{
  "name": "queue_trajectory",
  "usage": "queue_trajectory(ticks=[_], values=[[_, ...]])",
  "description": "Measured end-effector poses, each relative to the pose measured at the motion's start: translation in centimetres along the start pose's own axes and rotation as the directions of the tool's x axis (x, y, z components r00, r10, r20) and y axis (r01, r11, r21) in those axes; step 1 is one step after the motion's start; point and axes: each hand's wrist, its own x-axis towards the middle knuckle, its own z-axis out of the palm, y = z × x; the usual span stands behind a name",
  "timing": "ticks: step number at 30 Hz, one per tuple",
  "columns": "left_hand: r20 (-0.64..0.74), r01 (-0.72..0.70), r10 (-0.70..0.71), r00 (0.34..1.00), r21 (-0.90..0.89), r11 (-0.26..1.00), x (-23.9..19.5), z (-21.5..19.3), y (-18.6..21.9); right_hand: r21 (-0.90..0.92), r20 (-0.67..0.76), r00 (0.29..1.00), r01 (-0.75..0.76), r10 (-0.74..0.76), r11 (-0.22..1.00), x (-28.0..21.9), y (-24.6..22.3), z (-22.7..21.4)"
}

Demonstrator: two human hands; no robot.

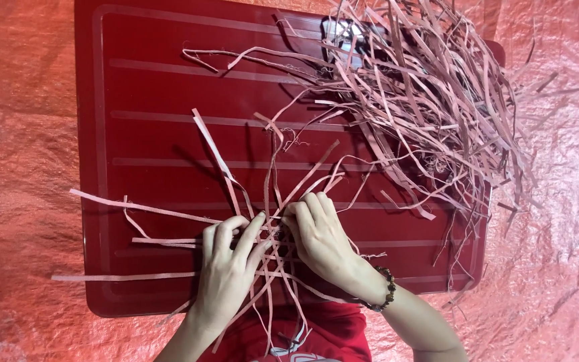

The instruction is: The person weaves pink fabric strips by hand on a red plastic tray, interlacing them in a crisscross pattern to form a small woven mat. The hands repeatedly pick up strips from a pile and thread them through the existing weave.

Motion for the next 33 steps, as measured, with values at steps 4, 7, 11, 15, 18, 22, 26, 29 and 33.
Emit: queue_trajectory(ticks=[4,7,11,15,18,22,26,29,33], values=[[0.008,0.001,-0.001,1.000,-0.006,1.000,-0.2,0.2,0.0,-0.048,-0.004,1.000,0.004,-0.004,0.999,0.0,0.0,0.0],[0.021,0.014,-0.013,1.000,-0.015,1.000,-0.5,0.7,-0.2,-0.039,-0.001,1.000,-0.012,0.012,0.999,-0.1,0.1,0.0],[0.010,0.013,-0.013,1.000,0.005,1.000,-0.7,0.9,-0.2,-0.017,0.041,0.999,-0.007,0.007,1.000,0.0,0.2,-0.4],[0.008,0.028,-0.028,1.000,-0.023,0.999,-0.8,1.2,-0.4,-0.008,0.056,0.998,-0.020,0.021,1.000,0.0,0.1,-0.5],[0.076,0.094,-0.088,0.993,-0.087,0.992,0.0,0.4,-0.1,-0.017,0.034,0.999,-0.006,0.007,1.000,0.0,0.2,-0.4],[0.074,0.115,-0.114,0.991,-0.020,0.993,1.5,0.4,0.0,-0.016,0.053,0.999,-0.005,0.005,1.000,0.0,0.3,-0.3],[0.036,0.097,-0.096,0.995,-0.053,0.994,2.8,0.8,-0.3,-0.027,0.068,0.998,-0.012,0.014,1.000,-0.2,0.6,0.0],[0.017,0.099,-0.098,0.995,-0.135,0.986,3.2,0.7,-0.3,-0.022,0.060,0.998,0.000,0.001,1.000,-0.2,0.9,0.0],[0.001,0.100,-0.101,0.995,-0.134,0.986,2.8,1.0,-0.6,-0.004,0.087,0.996,0.024,-0.024,1.000,-0.1,1.1,-0.1]])
